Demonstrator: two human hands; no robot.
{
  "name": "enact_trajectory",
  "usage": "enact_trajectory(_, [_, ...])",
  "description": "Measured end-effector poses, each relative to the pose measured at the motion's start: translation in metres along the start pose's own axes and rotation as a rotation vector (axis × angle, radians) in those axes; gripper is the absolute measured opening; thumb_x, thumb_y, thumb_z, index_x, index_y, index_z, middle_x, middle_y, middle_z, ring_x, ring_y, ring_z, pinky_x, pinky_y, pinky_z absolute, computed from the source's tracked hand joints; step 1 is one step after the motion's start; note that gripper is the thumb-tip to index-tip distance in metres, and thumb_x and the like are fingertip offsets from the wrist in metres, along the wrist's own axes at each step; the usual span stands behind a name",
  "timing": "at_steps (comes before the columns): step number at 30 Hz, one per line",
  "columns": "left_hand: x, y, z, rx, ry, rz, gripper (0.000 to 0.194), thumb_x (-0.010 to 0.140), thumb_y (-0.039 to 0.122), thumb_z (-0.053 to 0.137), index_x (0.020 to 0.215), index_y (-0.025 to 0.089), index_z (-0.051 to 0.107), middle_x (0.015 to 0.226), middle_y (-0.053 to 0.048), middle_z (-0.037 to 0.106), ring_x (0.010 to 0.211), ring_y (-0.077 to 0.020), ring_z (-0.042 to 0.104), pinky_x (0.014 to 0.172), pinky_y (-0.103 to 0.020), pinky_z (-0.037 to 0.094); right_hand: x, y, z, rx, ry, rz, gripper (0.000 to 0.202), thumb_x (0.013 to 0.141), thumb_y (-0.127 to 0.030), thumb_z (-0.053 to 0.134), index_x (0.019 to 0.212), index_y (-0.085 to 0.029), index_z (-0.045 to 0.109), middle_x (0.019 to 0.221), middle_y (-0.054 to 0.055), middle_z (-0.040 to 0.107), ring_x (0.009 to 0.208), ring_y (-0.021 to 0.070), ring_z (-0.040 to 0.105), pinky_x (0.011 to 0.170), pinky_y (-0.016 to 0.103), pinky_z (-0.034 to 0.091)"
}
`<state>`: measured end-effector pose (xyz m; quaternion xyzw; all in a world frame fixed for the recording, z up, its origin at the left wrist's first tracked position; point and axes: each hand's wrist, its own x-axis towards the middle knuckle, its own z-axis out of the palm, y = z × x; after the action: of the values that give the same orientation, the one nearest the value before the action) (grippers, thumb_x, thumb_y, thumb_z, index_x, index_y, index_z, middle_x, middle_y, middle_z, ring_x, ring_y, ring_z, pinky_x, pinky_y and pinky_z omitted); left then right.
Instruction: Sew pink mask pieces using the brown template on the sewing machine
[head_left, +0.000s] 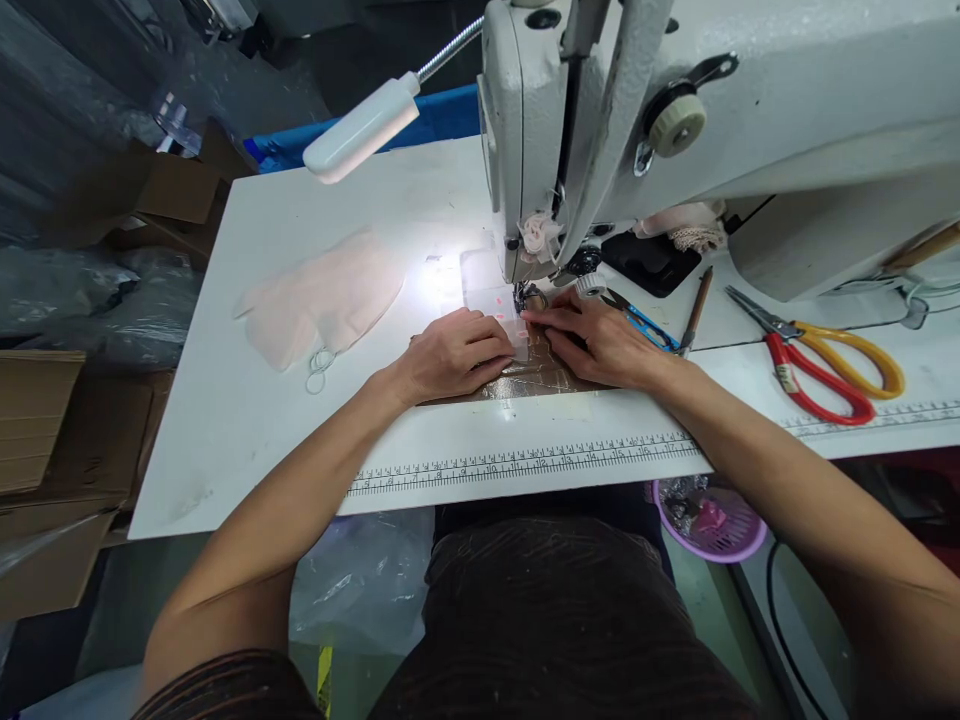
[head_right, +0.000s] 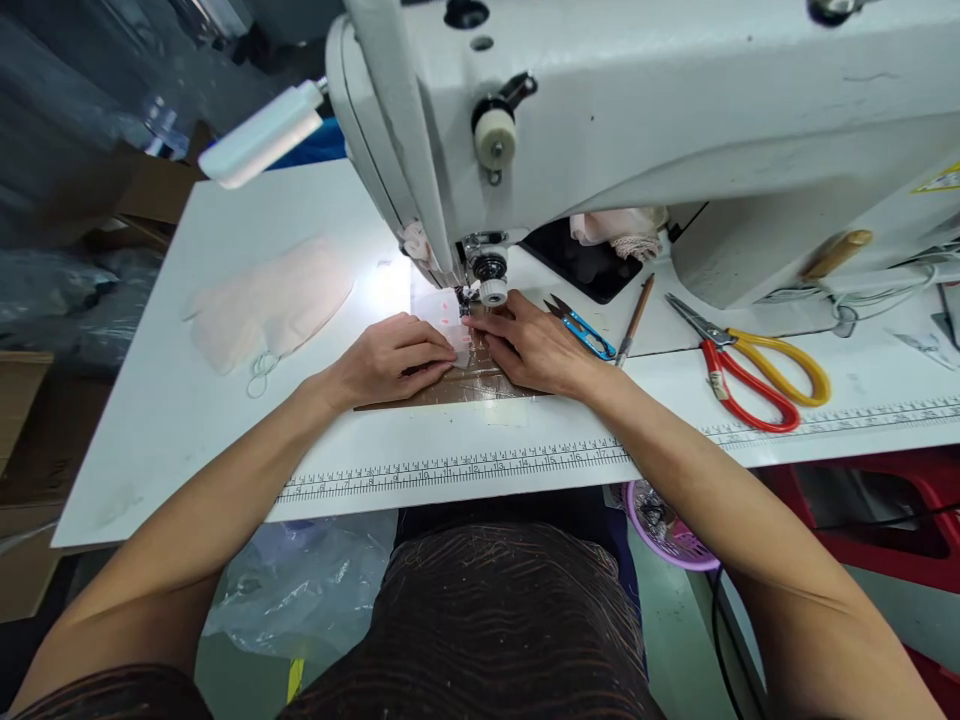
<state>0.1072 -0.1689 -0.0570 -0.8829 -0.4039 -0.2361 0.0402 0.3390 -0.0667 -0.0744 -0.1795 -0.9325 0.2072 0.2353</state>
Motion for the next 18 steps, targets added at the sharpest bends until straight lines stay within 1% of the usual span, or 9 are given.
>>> enact_trajectory(2, [0.000, 0.000, 0.000, 0.038, 0.012, 0.029, 0.013, 0.096, 0.021, 0.057, 0.090, 0.018, 0.069, 0.091, -0.005, 0.074, 0.076, -0.0147, 0.065, 0.069, -0.031, 0.053, -0.001, 0.002, 0.002, -0.058, -0.020, -0.030, 0.040, 0.096, -0.024, 0.046, 0.131, -0.023, 0.066, 0.110, 0.013, 0.056, 0.092, 0.0235, 0.058, 0.078, 0.036, 0.052])
enact_trajectory(4, [0.000, 0.000, 0.001, 0.060, 0.032, 0.048, 0.013, 0.095, 0.021, 0.058, 0.088, 0.018, 0.068, 0.090, -0.004, 0.074, 0.075, -0.0145, 0.064, 0.068, -0.031, 0.051, -0.002, 0.004, 0.004, -0.089, -0.016, -0.059, 0.040, 0.095, -0.022, 0.047, 0.129, -0.023, 0.068, 0.109, 0.013, 0.054, 0.093, 0.0238, 0.057, 0.079, 0.037, 0.052])
enact_trajectory(9, [-0.002, -0.001, 0.004, 0.079, 0.044, 0.058, 0.012, 0.095, 0.021, 0.058, 0.088, 0.020, 0.068, 0.095, -0.003, 0.075, 0.075, -0.0141, 0.062, 0.068, -0.031, 0.048, -0.003, 0.007, 0.005, -0.094, -0.015, -0.089, 0.040, 0.094, -0.020, 0.049, 0.129, -0.022, 0.067, 0.110, 0.013, 0.052, 0.094, 0.0239, 0.056, 0.080, 0.038, 0.053])
enact_trajectory(13, [-0.002, 0.001, 0.001, 0.090, -0.022, 0.046, 0.013, 0.096, 0.022, 0.057, 0.091, 0.021, 0.069, 0.098, -0.002, 0.075, 0.074, -0.0145, 0.060, 0.070, -0.033, 0.045, -0.003, 0.007, 0.004, -0.102, -0.023, -0.086, 0.041, 0.094, -0.020, 0.050, 0.131, -0.022, 0.066, 0.110, 0.013, 0.052, 0.092, 0.0240, 0.056, 0.078, 0.038, 0.053])
enact_trajectory(15, [0.000, 0.004, -0.003, 0.108, -0.053, 0.058, 0.015, 0.095, 0.022, 0.056, 0.093, 0.021, 0.070, 0.099, -0.002, 0.075, 0.073, -0.0152, 0.059, 0.072, -0.036, 0.043, -0.003, 0.006, 0.003, -0.089, -0.026, -0.116, 0.039, 0.094, -0.020, 0.050, 0.129, -0.023, 0.068, 0.111, 0.013, 0.053, 0.095, 0.0244, 0.056, 0.081, 0.040, 0.053])
enact_trajectory(18, [0.005, 0.007, -0.010, 0.132, -0.081, 0.079, 0.017, 0.093, 0.026, 0.055, 0.092, 0.021, 0.071, 0.099, -0.004, 0.074, 0.078, -0.0187, 0.059, 0.078, -0.041, 0.042, -0.003, 0.003, 0.002, -0.080, -0.044, -0.155, 0.037, 0.093, -0.019, 0.051, 0.123, -0.025, 0.071, 0.113, 0.013, 0.054, 0.099, 0.0254, 0.055, 0.085, 0.042, 0.051])
